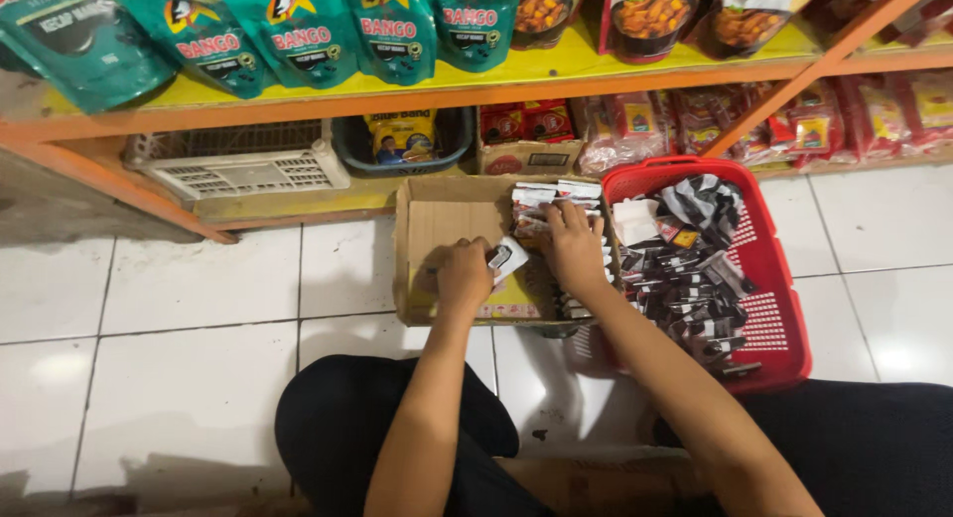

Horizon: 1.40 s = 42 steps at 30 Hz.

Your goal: The person takes small packets from a red basket and stacks them into a cardboard box.

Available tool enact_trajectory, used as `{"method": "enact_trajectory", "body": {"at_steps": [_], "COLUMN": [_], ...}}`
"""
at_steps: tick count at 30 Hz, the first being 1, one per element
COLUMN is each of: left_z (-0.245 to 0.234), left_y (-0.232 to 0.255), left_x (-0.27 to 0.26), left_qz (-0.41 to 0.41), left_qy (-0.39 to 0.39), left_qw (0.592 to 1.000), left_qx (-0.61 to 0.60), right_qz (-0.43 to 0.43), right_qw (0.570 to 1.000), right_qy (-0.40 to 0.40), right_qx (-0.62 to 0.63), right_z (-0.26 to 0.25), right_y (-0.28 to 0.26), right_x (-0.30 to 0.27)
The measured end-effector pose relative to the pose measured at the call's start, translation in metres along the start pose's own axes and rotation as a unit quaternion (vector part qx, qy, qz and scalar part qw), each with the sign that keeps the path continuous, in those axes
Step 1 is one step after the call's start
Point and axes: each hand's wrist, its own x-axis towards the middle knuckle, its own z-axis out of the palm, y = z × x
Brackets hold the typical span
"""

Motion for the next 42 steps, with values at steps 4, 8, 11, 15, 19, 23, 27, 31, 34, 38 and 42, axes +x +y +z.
{"method": "enact_trajectory", "body": {"at_steps": [4, 8, 11, 15, 19, 23, 27, 31, 34, 38, 42], "left_z": [-0.029, -0.048, -0.060, -0.059, -0.045, -0.031, -0.022, -0.017, -0.012, 0.004, 0.031], "left_y": [0.022, 0.045, 0.059, 0.067, 0.060, 0.048, 0.045, 0.044, 0.042, 0.030, 0.008], "left_x": [0.010, 0.002, -0.005, -0.010, 0.002, 0.014, 0.017, 0.017, 0.018, 0.022, 0.028], "left_qz": [0.033, 0.128, 0.207, 0.250, 0.032, -0.009, 0.015, 0.009, 0.016, -0.050, -0.028], "left_qy": [-0.024, 0.010, 0.034, 0.093, 0.052, -0.017, -0.029, -0.023, -0.023, -0.011, 0.061], "left_qw": [0.975, 0.959, 0.944, 0.924, 0.939, 0.854, 0.820, 0.775, 0.799, 0.854, 0.937], "left_qx": [-0.218, -0.252, -0.256, -0.274, -0.339, -0.520, -0.571, -0.631, -0.601, -0.518, -0.344], "right_qz": [0.193, 0.374, 0.408, 0.333, 0.333, 0.335, 0.333, 0.389, 0.375, 0.322, 0.160], "right_qw": [0.936, 0.780, 0.638, 0.718, 0.753, 0.778, 0.759, 0.681, 0.702, 0.879, 0.950], "right_qy": [-0.066, -0.141, -0.140, -0.090, -0.048, -0.053, -0.046, -0.062, -0.004, 0.002, -0.060], "right_qx": [0.287, 0.482, 0.638, 0.605, 0.565, 0.529, 0.558, 0.617, 0.606, 0.352, 0.262], "right_z": [-0.024, -0.047, -0.058, -0.068, -0.078, -0.083, -0.078, -0.072, -0.069, -0.061, -0.038], "right_y": [0.002, 0.008, 0.007, -0.007, -0.016, -0.021, -0.021, -0.018, -0.015, -0.006, 0.006], "right_x": [-0.009, -0.011, -0.008, -0.013, -0.016, -0.016, -0.015, -0.018, -0.019, -0.016, -0.013]}}
